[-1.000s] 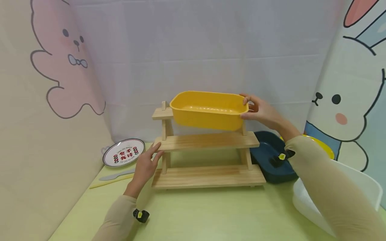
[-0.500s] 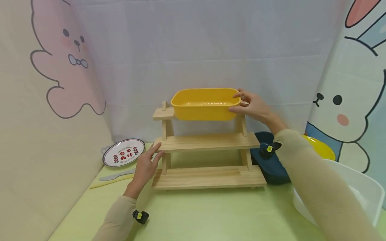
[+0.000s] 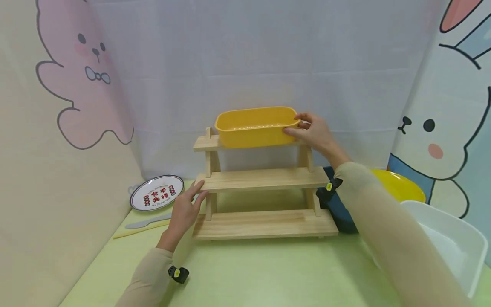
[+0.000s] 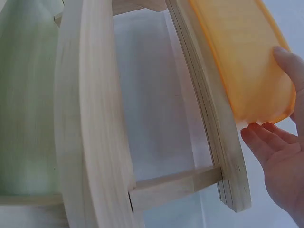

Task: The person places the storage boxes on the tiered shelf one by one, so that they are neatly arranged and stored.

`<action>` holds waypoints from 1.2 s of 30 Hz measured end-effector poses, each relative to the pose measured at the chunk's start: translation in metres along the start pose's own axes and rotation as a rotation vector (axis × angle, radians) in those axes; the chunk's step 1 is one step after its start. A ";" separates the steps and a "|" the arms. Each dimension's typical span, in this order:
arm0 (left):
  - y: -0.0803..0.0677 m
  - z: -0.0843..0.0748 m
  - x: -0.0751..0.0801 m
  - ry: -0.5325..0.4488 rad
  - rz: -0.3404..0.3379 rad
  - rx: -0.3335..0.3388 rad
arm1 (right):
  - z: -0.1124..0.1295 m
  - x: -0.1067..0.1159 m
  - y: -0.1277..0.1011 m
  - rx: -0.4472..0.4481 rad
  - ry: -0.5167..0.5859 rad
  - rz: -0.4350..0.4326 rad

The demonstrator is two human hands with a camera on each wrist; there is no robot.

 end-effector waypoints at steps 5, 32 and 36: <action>0.001 -0.001 0.001 -0.003 -0.008 -0.005 | 0.001 -0.006 0.008 -0.005 0.009 -0.020; -0.004 0.001 0.003 0.024 -0.006 -0.007 | 0.044 0.032 -0.085 0.110 -0.193 -0.088; -0.004 0.002 0.005 0.042 -0.015 0.000 | 0.080 0.044 -0.149 0.175 -0.331 -0.092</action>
Point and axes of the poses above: each hand's wrist, its own y-axis towards the middle knuckle, its own x-axis out of the back of the hand, z = x × y, the point moved 3 cm from there along y, towards the middle knuckle, and after that the axes turned 1 degree about x, right-handed, at the moved point
